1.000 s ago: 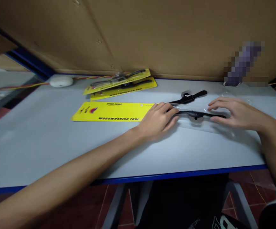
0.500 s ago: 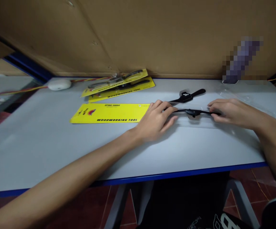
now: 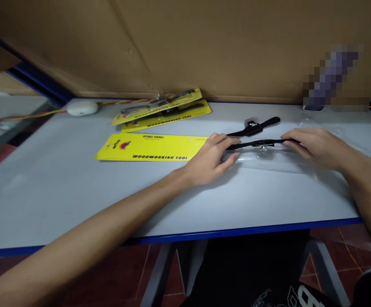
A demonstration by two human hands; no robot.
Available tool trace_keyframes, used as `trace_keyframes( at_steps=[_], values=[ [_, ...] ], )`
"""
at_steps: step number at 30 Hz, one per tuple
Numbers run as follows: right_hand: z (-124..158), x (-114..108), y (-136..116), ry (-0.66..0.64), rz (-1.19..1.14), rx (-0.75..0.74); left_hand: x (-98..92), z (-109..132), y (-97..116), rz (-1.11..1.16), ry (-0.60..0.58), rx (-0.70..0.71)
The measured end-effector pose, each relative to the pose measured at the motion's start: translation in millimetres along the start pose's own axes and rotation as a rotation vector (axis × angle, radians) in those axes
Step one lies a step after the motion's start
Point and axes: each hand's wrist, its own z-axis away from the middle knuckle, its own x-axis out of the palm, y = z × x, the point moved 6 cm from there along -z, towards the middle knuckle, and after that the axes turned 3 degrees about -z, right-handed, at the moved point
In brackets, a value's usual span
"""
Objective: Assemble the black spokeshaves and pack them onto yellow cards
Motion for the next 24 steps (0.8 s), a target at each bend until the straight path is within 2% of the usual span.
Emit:
trace_keyframes(
  at_steps=[3,9,13,16,20,22,24],
  values=[
    [-1.3,-3.5,-3.6,0.035,0.076,0.004,0.5,0.9,0.5,0.007,0.006,0.002],
    [-2.0,-22.2,-13.0,0.241,0.256,0.054,-2.4,2.5,1.8,0.012,0.090,0.005],
    [0.3,-26.1,-12.7,0.278,0.289,0.087,-3.0,1.4,0.7,0.004,0.118,0.001],
    [2.5,-28.1,-4.8,0.292,0.254,0.126,-1.6,0.5,-2.5,-0.030,0.137,-0.036],
    [4.6,-30.6,10.2,0.287,0.102,0.227,-2.8,-0.5,-10.3,-0.173,0.225,-0.133],
    [2.8,-26.6,10.4,0.233,-0.019,0.232,-7.7,-0.7,-11.3,-0.194,0.285,-0.117],
    [-0.4,-18.4,3.9,0.150,-0.126,0.221,-19.6,1.8,-7.7,-0.164,0.396,-0.038]
  ],
)
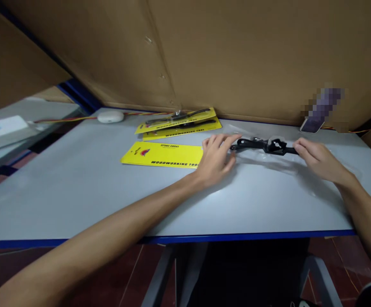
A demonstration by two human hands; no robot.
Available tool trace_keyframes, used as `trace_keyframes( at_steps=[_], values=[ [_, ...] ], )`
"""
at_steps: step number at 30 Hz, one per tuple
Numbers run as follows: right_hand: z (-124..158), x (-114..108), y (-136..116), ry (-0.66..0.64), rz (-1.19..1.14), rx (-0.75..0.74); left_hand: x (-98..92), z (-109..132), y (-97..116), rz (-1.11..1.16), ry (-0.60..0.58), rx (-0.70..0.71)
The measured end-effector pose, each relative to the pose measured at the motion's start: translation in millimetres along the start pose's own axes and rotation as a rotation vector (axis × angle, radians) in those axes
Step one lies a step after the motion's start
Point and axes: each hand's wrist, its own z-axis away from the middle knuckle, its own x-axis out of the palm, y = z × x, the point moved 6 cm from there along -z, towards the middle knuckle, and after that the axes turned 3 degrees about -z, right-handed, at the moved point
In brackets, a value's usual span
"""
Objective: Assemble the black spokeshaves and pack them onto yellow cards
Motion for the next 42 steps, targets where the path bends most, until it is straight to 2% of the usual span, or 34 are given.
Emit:
trace_keyframes(
  at_steps=[2,4,6,9,11,15,19,21,24,26,28,31,32,37,42],
  values=[
    [1.0,12.2,-10.6,-0.092,-0.063,-0.007,-18.9,0.1,6.9,0.048,0.148,0.115],
    [3.8,25.0,-24.2,-0.167,-0.106,-0.027,-34.1,3.1,20.2,0.037,0.228,0.264],
    [8.2,36.1,-37.7,-0.222,-0.135,-0.044,-38.2,7.1,35.9,-0.045,0.197,0.386],
    [16.0,47.1,-53.0,-0.262,-0.149,-0.052,-27.4,13.5,52.8,-0.180,0.034,0.458],
    [20.5,51.4,-59.6,-0.274,-0.145,-0.057,-15.5,17.6,55.6,-0.215,-0.104,0.433],
    [25.0,57.5,-66.8,-0.313,-0.110,-0.105,4.0,23.8,47.3,-0.178,-0.367,0.276],
    [20.6,57.2,-59.1,-0.307,-0.027,-0.103,10.8,26.8,45.9,-0.080,-0.527,0.227],
    [15.4,50.9,-48.5,-0.243,0.069,-0.060,10.7,27.0,47.3,-0.072,-0.552,0.245],
    [9.7,33.7,-38.8,-0.035,0.203,-0.048,9.5,26.9,46.8,-0.096,-0.536,0.259],
    [11.7,25.9,-46.4,0.104,0.207,-0.161,9.8,27.6,46.0,-0.099,-0.528,0.265],
    [19.2,27.5,-63.4,0.168,0.138,-0.347,10.6,28.5,45.4,-0.093,-0.528,0.269],
    [34.0,42.3,-90.7,0.167,0.009,-0.602,10.2,28.4,45.4,-0.074,-0.513,0.278],
    [37.1,48.5,-96.7,0.160,-0.001,-0.646,9.7,28.1,45.7,-0.058,-0.513,0.286],
    [34.2,73.6,-100.7,0.060,0.015,-0.674,7.4,25.4,44.3,0.017,-0.553,0.299],
    [29.1,77.2,-94.9,-0.006,-0.031,-0.679,9.3,24.2,40.6,0.047,-0.549,0.267]
  ],
)
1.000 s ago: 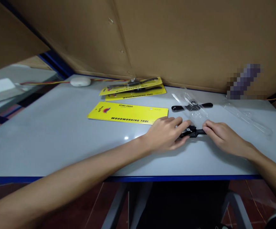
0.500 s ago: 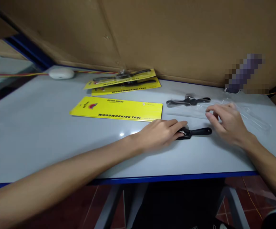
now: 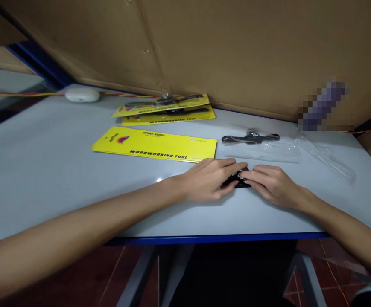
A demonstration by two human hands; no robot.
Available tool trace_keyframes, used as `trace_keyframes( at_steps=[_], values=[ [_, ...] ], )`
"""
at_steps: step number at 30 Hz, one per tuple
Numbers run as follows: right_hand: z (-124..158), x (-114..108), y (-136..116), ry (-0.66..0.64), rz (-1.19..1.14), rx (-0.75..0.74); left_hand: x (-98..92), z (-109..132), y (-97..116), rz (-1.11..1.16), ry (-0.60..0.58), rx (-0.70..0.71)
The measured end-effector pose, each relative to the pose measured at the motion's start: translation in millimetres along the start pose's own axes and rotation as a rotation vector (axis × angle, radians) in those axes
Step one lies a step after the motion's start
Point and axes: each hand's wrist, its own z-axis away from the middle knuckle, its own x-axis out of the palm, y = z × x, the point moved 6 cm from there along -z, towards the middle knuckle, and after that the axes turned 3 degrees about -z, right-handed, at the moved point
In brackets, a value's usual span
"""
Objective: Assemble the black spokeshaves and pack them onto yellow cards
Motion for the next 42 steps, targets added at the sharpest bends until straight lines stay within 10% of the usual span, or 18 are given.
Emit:
trace_keyframes(
  at_steps=[11,42],
  values=[
    [-3.1,8.8,10.8,-0.105,-0.102,-0.042,3.7,-5.9,-2.7,0.018,0.058,0.056],
    [-7.5,-0.1,17.8,0.217,-0.090,-0.022,2.9,-8.4,-9.7,0.057,0.024,0.048]
  ],
)
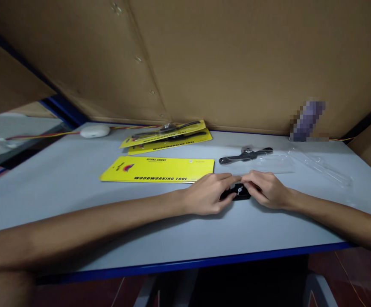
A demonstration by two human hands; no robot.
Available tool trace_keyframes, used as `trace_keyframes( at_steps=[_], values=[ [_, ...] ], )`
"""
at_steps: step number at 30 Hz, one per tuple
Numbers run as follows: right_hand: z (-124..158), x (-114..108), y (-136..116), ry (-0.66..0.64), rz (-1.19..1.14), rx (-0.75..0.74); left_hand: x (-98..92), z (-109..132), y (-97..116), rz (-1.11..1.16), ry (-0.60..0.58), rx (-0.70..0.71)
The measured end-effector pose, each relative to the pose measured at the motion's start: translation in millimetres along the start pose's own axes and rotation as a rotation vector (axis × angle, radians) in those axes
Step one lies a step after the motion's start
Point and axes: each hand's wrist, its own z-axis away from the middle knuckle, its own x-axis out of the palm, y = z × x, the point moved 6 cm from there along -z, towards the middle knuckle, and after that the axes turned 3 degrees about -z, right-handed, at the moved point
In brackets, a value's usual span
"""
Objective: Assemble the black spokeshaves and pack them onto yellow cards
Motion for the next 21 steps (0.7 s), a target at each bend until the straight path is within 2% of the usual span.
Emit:
trace_keyframes(
  at_steps=[5,14,21],
  values=[
    [6.7,-0.2,-5.8,0.011,0.096,-0.066,2.7,-1.1,1.4,-0.066,-0.013,0.004],
    [1.2,5.1,-13.5,-0.136,0.165,-0.150,2.3,-1.9,1.8,-0.054,-0.021,0.026],
    [1.8,0.5,-12.1,-0.061,0.122,-0.096,1.9,-4.1,2.9,-0.067,-0.034,0.042]
  ],
)
